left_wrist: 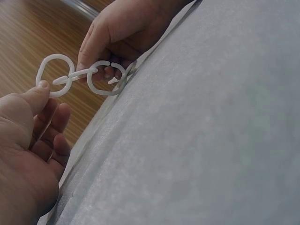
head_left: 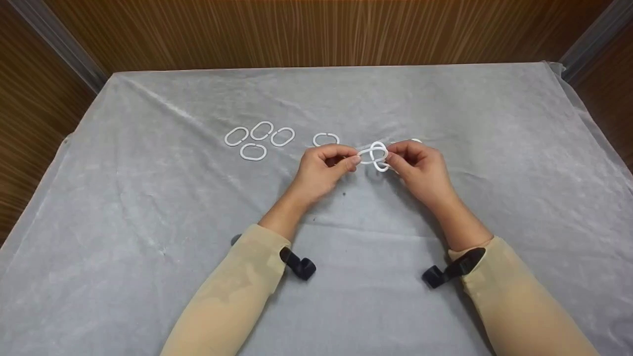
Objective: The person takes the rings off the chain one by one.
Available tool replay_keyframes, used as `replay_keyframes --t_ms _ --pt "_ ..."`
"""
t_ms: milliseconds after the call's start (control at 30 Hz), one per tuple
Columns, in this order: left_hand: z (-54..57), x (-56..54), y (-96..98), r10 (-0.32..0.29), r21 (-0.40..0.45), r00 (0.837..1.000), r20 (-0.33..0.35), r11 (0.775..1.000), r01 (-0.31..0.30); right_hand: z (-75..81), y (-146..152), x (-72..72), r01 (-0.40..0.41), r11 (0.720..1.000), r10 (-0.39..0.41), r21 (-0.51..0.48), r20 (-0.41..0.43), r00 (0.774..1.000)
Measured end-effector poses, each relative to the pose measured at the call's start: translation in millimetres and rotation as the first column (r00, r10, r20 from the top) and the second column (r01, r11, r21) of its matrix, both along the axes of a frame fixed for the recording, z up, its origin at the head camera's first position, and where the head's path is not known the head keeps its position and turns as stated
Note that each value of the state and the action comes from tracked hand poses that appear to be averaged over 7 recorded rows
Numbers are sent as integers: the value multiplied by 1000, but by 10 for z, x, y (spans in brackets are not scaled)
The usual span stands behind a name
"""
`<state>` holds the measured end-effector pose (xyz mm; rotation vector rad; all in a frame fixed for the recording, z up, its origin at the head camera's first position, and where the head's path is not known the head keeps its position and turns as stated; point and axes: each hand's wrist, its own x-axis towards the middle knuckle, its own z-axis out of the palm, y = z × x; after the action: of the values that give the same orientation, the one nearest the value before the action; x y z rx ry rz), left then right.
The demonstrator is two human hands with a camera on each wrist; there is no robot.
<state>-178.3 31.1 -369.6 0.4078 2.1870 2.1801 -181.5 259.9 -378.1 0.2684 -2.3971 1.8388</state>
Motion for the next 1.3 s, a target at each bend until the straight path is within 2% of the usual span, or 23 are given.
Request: replay_keyframes --t_ms 1000,1300 --pt "2 0 2 -3 -20 1000 -7 1000 3 -31 17 -20 -9 1000 9 1 -3 1000" --pt "-12 -8 1 -11 7 1000 -19 1000 11 -27 16 -19 -7 1000 7 10 -12 1000"
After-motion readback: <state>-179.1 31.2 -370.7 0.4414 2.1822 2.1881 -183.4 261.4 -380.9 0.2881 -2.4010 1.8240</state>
